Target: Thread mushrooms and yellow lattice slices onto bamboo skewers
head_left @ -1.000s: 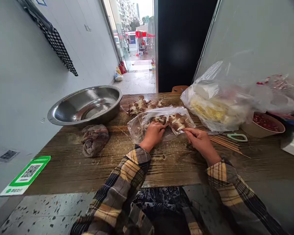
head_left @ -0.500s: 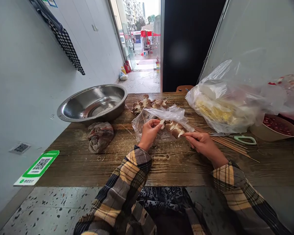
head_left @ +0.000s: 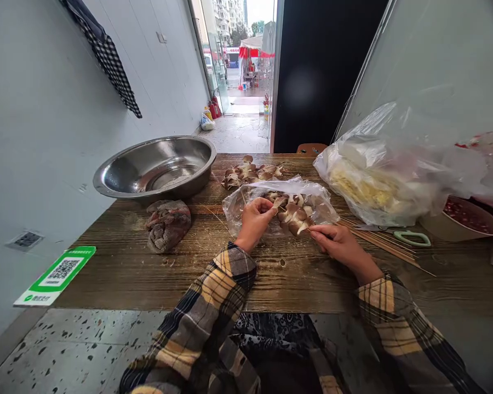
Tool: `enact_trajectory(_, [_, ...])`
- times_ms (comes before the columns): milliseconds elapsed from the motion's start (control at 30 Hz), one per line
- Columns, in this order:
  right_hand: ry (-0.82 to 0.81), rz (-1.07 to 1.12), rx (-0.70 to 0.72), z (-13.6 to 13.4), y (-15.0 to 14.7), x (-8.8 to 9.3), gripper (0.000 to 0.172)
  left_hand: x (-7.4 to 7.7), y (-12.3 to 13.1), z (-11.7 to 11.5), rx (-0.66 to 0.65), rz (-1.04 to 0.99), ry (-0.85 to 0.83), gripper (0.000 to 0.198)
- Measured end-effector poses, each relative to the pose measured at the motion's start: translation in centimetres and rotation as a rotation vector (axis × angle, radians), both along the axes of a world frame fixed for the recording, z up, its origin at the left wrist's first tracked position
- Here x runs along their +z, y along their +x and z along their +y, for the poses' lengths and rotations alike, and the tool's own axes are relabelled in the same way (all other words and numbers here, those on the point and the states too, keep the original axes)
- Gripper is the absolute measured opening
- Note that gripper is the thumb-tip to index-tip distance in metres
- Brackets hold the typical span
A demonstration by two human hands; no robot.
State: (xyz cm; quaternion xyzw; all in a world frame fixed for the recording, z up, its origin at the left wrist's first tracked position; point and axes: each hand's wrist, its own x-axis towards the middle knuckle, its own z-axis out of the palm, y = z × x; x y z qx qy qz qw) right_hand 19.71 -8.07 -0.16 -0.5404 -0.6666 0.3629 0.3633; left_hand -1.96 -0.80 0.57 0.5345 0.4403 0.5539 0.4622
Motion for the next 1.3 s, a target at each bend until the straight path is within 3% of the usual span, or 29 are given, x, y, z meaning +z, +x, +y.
enact_trajectory(700, [0.046,-0.028,0.001,0.16,0.14,-0.57,0.041,-0.26,-0.16,0.19,-0.051,0.061,0.053,0.009])
enact_trajectory(867, [0.001,-0.012,-0.005,0.09,0.12,-0.47,0.04,-0.25,-0.34,0.4,-0.084,0.143,0.079,0.004])
enact_trajectory(1300, [-0.051,0.112,-0.007,0.14,-0.22,-0.28,0.044,0.47,-0.73,0.27,-0.14,0.128,0.098,0.008])
